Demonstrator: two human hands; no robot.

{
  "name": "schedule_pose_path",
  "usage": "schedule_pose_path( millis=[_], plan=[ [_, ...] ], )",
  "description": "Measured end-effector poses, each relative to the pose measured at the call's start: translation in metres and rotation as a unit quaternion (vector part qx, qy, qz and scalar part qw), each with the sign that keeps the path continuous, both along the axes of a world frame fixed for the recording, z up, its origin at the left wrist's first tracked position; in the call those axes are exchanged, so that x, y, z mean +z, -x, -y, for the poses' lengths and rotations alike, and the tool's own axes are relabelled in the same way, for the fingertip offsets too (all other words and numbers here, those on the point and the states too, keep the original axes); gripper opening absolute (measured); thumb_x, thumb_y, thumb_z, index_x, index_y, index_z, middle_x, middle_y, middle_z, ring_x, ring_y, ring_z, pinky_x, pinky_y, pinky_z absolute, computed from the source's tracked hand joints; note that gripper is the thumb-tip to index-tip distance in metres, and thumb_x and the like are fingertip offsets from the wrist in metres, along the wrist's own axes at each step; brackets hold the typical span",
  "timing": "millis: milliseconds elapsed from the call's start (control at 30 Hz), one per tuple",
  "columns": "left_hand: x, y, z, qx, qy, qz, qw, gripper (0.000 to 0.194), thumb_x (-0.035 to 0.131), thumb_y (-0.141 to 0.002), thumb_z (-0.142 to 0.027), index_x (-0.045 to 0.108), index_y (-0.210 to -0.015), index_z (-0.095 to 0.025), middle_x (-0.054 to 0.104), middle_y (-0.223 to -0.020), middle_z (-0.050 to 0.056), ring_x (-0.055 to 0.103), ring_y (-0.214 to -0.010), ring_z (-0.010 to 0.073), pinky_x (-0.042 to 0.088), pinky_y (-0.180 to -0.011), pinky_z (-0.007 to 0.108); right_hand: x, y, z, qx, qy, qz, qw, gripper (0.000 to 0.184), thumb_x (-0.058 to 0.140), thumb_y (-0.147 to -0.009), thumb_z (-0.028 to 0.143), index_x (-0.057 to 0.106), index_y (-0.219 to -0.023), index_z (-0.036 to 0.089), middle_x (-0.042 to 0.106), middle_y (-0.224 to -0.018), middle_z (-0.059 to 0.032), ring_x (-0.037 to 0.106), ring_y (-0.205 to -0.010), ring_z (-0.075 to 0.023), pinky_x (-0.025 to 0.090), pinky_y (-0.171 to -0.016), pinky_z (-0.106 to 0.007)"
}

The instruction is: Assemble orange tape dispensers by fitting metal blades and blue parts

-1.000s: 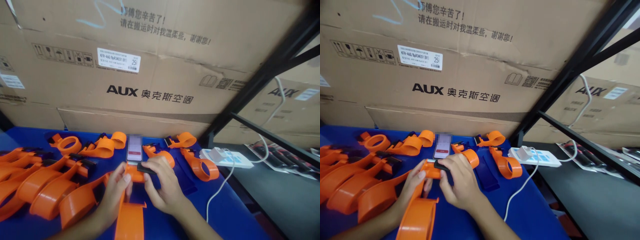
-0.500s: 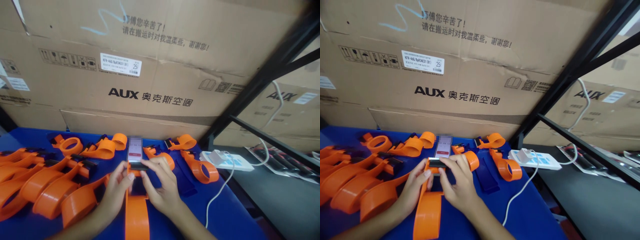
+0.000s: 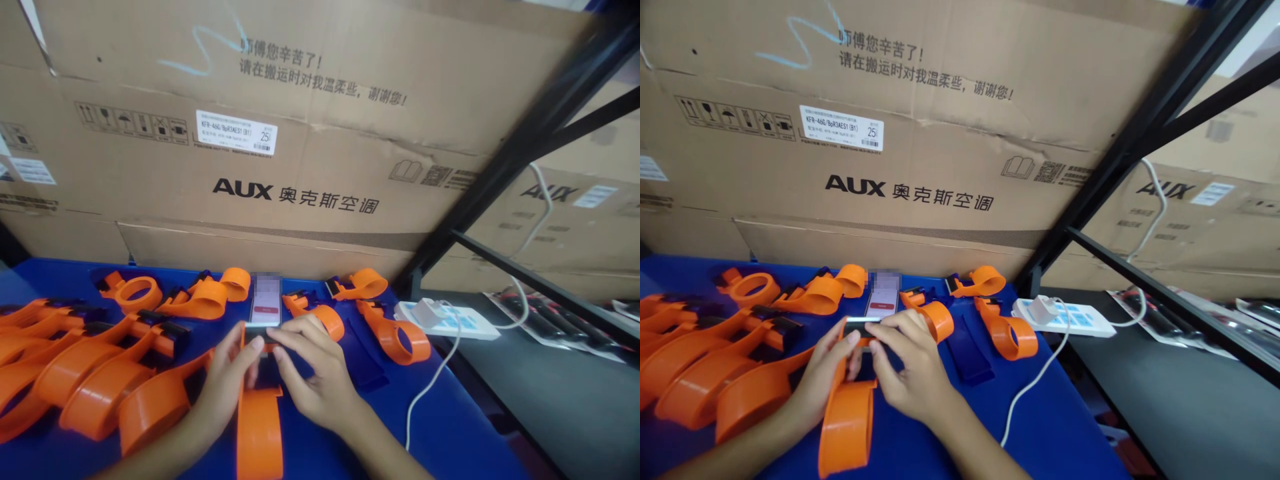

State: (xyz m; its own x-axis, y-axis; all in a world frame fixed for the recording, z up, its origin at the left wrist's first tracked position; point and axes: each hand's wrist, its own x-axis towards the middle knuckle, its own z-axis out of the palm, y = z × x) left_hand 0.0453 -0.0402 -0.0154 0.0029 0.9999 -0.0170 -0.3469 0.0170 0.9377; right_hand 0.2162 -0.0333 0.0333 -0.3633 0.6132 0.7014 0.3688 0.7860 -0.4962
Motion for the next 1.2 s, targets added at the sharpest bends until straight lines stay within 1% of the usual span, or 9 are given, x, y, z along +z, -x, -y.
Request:
schedule_pose_path(
  millis=[100, 233, 300, 400, 567, 667, 833, 1000, 1200],
  plan=[
    [0.003, 0.001, -0.001, 0.007, 0.031, 0.02, 0.999, 0.032, 0.072, -0.086, -0.048, 0.057, -0.079, -0.02, 0.053, -0.051, -0.006, 0.041, -0.042, 0.0089, 0.035, -0.045, 0.02, 0.008, -0.012, -0.005, -0.018, -0.013, 0.018, 1.0, 0.033, 0.059, -0.096, 0.018, 0.066, -0.127, 0.027, 0.074, -0.11, -0.0059, 0.069, -0.098, -0.0224, 0.055, -0.09, -0.043],
    [0.006, 0.003, 0.0, -0.029, 0.065, 0.029, 0.997, 0.034, 0.066, -0.089, -0.049, 0.053, -0.075, -0.02, 0.055, -0.051, -0.004, 0.044, -0.043, 0.0098, 0.037, -0.047, 0.021, 0.012, -0.039, -0.022, -0.24, 0.001, 0.138, 0.961, 0.05, 0.065, -0.094, 0.039, 0.058, -0.14, 0.02, 0.069, -0.129, -0.0146, 0.06, -0.122, -0.0352, 0.045, -0.104, -0.056],
    [0.006, 0.003, 0.001, -0.038, 0.066, 0.019, 0.997, 0.035, 0.066, -0.09, -0.049, 0.052, -0.075, -0.021, 0.055, -0.052, -0.004, 0.043, -0.043, 0.0098, 0.037, -0.047, 0.021, 0.01, -0.049, -0.03, -0.293, 0.05, 0.239, 0.925, 0.053, 0.063, -0.094, 0.047, 0.06, -0.139, 0.019, 0.069, -0.127, -0.0169, 0.061, -0.121, -0.0401, 0.046, -0.1, -0.058],
    [0.006, 0.002, 0.003, -0.03, 0.055, 0.004, 0.998, 0.035, 0.066, -0.09, -0.05, 0.051, -0.078, -0.021, 0.056, -0.054, -0.005, 0.042, -0.045, 0.0096, 0.036, -0.049, 0.021, 0.006, -0.053, -0.034, -0.293, 0.13, 0.311, 0.895, 0.041, 0.052, -0.1, 0.046, 0.068, -0.128, 0.021, 0.073, -0.117, -0.0146, 0.068, -0.11, -0.036, 0.051, -0.091, -0.049],
    [0.008, -0.001, 0.006, -0.026, 0.038, -0.011, 0.999, 0.035, 0.065, -0.091, -0.049, 0.048, -0.079, -0.022, 0.052, -0.052, -0.006, 0.041, -0.045, 0.0093, 0.035, -0.049, 0.02, 0.009, -0.053, -0.035, -0.255, 0.192, 0.24, 0.917, 0.05, 0.032, -0.108, 0.052, 0.073, -0.116, 0.025, 0.078, -0.109, -0.0079, 0.072, -0.107, -0.028, 0.051, -0.087, -0.036],
    [0.009, -0.002, 0.008, -0.026, 0.033, -0.014, 0.999, 0.031, 0.065, -0.091, -0.047, 0.049, -0.081, -0.022, 0.051, -0.051, -0.007, 0.04, -0.043, 0.0091, 0.032, -0.048, 0.02, 0.007, -0.068, -0.048, -0.311, 0.196, 0.199, 0.908, 0.058, 0.02, -0.111, 0.046, 0.072, -0.118, 0.022, 0.078, -0.105, -0.0086, 0.072, -0.102, -0.0259, 0.051, -0.085, -0.034],
    [0.009, -0.002, 0.008, -0.027, 0.043, -0.006, 0.999, 0.032, 0.061, -0.093, -0.049, 0.053, -0.079, -0.021, 0.053, -0.051, -0.005, 0.042, -0.043, 0.0094, 0.035, -0.049, 0.02, -0.014, -0.093, -0.076, -0.356, 0.179, 0.23, 0.888, 0.042, 0.04, -0.107, 0.038, 0.065, -0.133, 0.018, 0.072, -0.127, -0.0128, 0.064, -0.118, -0.0299, 0.046, -0.099, -0.038],
    [0.007, 0.001, 0.004, -0.031, 0.057, 0.014, 0.998, 0.037, 0.065, -0.089, -0.053, 0.05, -0.076, -0.021, 0.052, -0.051, -0.005, 0.043, -0.044, 0.0099, 0.034, -0.047, 0.021, -0.034, -0.095, -0.086, -0.344, 0.179, 0.288, 0.876, 0.037, 0.055, -0.1, 0.037, 0.07, -0.127, 0.015, 0.071, -0.125, -0.0154, 0.063, -0.112, -0.0323, 0.044, -0.1, -0.041],
    [0.005, 0.002, 0.003, -0.027, 0.061, 0.015, 0.998, 0.038, 0.064, -0.09, -0.053, 0.052, -0.075, -0.021, 0.052, -0.051, -0.005, 0.043, -0.044, 0.0101, 0.036, -0.048, 0.021, -0.042, -0.095, -0.09, -0.349, 0.178, 0.323, 0.862, 0.029, 0.062, -0.094, 0.031, 0.074, -0.117, 0.018, 0.071, -0.12, -0.0139, 0.062, -0.109, -0.0299, 0.044, -0.096, -0.038]
  ],
)
